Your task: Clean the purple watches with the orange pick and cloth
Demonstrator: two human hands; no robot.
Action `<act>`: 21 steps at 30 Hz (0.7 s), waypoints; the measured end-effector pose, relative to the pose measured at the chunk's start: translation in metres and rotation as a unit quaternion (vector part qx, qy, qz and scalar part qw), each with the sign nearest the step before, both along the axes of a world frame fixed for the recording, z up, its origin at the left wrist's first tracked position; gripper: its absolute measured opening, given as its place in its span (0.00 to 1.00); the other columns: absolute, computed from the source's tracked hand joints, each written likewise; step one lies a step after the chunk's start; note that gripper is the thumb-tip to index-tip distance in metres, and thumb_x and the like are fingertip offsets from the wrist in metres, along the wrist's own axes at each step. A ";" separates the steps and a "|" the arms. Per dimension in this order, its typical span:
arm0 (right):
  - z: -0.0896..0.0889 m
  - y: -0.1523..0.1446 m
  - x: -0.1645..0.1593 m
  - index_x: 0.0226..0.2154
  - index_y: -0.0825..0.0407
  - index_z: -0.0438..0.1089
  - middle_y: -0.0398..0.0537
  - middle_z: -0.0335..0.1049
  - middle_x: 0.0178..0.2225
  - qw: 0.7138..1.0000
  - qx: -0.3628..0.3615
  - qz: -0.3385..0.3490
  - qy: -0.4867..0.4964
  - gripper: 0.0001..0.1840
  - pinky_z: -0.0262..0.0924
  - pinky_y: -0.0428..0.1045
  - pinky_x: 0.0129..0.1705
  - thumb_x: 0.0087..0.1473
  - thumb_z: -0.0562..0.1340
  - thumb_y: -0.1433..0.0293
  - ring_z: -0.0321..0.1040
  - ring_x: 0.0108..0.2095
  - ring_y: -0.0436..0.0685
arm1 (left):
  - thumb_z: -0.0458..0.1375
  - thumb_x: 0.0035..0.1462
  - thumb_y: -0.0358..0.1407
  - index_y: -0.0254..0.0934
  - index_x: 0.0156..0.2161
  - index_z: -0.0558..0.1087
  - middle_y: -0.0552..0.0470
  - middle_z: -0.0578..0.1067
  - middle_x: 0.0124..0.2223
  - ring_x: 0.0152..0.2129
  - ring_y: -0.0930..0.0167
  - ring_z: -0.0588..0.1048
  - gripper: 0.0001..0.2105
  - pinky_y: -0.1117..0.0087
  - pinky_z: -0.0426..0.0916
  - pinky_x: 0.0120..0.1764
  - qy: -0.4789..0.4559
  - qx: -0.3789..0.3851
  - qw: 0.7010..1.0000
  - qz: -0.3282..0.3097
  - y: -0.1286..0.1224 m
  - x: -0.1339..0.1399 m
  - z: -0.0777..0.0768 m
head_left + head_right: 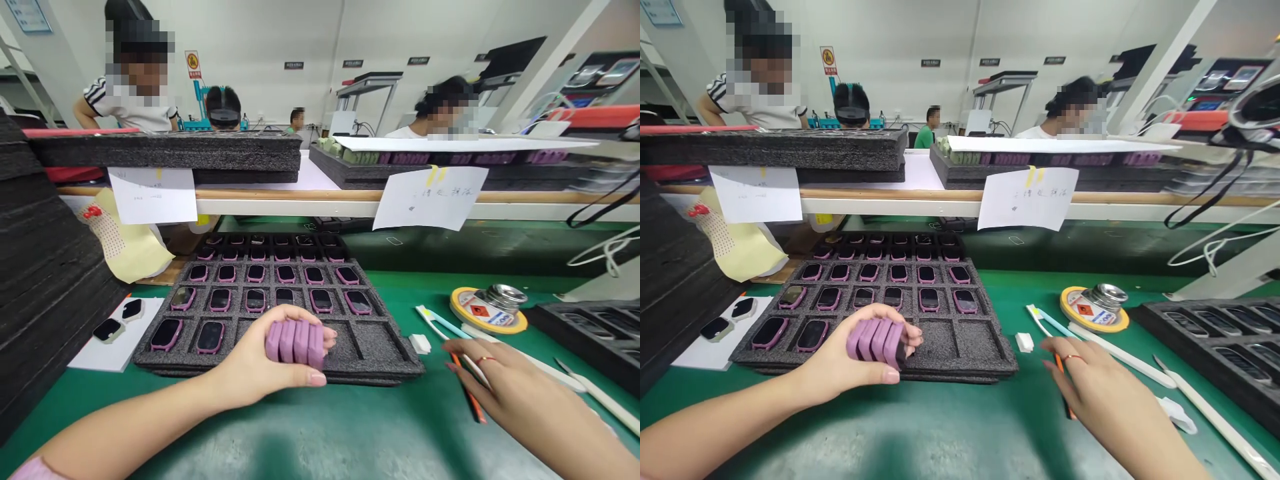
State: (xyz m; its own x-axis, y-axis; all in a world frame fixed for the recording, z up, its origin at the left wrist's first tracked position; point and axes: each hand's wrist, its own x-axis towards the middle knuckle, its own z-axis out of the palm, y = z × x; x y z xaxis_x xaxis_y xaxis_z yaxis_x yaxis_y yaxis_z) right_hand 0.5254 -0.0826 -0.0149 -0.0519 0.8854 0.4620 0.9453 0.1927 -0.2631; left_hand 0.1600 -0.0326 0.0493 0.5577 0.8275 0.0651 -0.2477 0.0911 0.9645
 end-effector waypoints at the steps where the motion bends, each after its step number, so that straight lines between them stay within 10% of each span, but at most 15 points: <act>1: 0.013 0.002 -0.016 0.36 0.47 0.74 0.54 0.80 0.33 1.000 0.019 0.017 -0.015 0.17 0.71 0.61 0.34 0.60 0.56 0.54 0.78 0.35 0.70 | 0.75 0.41 0.24 0.37 0.44 0.73 0.42 0.82 0.50 0.47 0.58 0.81 0.25 0.51 0.71 0.55 -0.032 -0.054 0.998 -0.006 0.001 -0.001 -0.002; 8: 0.080 0.012 -0.148 0.48 0.44 0.69 0.54 0.75 0.52 0.957 0.042 0.279 0.070 0.15 0.73 0.56 0.49 0.58 0.67 0.66 0.76 0.51 0.62 | 0.73 0.51 0.35 0.34 0.45 0.76 0.46 0.83 0.43 0.42 0.62 0.83 0.18 0.53 0.68 0.58 -0.158 -0.256 0.954 -0.006 0.012 -0.011 -0.017; 21: 0.080 0.046 -0.189 0.30 0.47 0.72 0.51 0.80 0.47 0.896 -0.053 0.334 0.287 0.05 0.73 0.57 0.49 0.57 0.67 0.68 0.78 0.47 0.61 | 0.71 0.53 0.43 0.33 0.42 0.80 0.46 0.82 0.41 0.36 0.67 0.81 0.17 0.65 0.78 0.41 -0.170 -0.296 0.936 -0.089 0.018 -0.015 -0.026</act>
State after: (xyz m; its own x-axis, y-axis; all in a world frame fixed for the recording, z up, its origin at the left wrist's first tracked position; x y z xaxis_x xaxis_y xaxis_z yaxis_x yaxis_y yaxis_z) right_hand 0.3362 -0.0368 0.0647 -0.3677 0.7858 0.4973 0.3314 0.6104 -0.7195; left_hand 0.1445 -0.0141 0.0236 0.7198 0.6714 -0.1760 -0.4618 0.6526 0.6007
